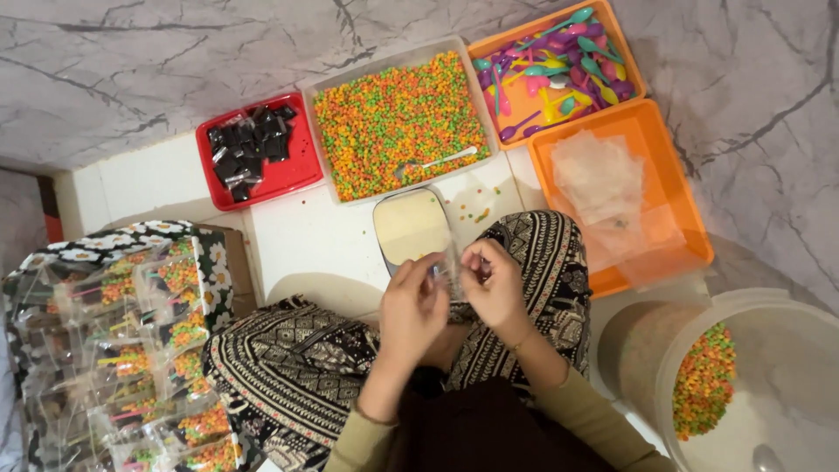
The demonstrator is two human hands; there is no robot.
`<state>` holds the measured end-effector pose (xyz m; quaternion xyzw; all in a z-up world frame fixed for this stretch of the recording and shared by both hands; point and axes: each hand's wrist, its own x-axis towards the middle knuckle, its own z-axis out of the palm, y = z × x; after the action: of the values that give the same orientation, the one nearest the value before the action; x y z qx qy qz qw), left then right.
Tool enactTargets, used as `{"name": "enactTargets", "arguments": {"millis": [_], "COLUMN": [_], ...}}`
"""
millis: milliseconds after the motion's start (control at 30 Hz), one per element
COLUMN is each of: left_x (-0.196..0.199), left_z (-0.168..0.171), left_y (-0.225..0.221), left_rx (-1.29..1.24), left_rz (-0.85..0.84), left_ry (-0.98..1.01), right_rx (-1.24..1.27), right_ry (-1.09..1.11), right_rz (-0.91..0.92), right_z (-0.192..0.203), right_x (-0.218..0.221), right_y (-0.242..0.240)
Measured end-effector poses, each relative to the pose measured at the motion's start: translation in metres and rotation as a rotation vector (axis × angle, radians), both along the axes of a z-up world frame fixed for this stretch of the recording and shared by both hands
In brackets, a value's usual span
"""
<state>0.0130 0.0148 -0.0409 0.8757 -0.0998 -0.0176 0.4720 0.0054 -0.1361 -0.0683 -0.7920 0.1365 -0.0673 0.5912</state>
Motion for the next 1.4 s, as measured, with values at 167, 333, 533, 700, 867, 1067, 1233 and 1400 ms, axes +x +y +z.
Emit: {"name": "enactTargets", "arguments": {"millis": [167,333,533,700,867,1067,1233,1400], "left_x": [0.018,0.04,0.067,0.087,0.098,0.1,0.09,0.078], "left_z": [0.048,0.006,-0.011,-0.036,-0.044,-0.044,-0.051,-0.045], "left_y": [0.0,-0.001,-0.009,-0.019,-0.019,-0.008,-0.001,0.0], "left_rx": [-0.025,0.083,-0.03,-0.08,-0.026,0.024,-0.006,-0.093], "left_rz": [-0.383,-0.389,-0.272,-0.179,-0.152,-0.103,-0.074,-0.016], "left_ry": [0.118,-0.148,-0.091,-0.039,-0.041,0.046,0.07,-0.024], "right_rx": [0.315,0.374,0.238,-0.229,-0.748,-1.066,-1.05,-0.127], "right_ry": [0.161,0.151,0.201,-0.012,0.181,0.033,-0.073,-0.157], "right_rz": [0.024,0.114,0.362,-0.103,0.071,0.056,-0.137,-0.259], "right_z": [-0.001,0.012,-0.01,-0.177,-0.254,-0.242,-0.248,-0.161], "right_x": [0.0,0.017,0.1,0.234,0.308,0.324,0.31,0.253], "right_y": [-0.018,-0.037,-0.119,-0.19,-0.193,-0.17,-0.177,-0.152]}}
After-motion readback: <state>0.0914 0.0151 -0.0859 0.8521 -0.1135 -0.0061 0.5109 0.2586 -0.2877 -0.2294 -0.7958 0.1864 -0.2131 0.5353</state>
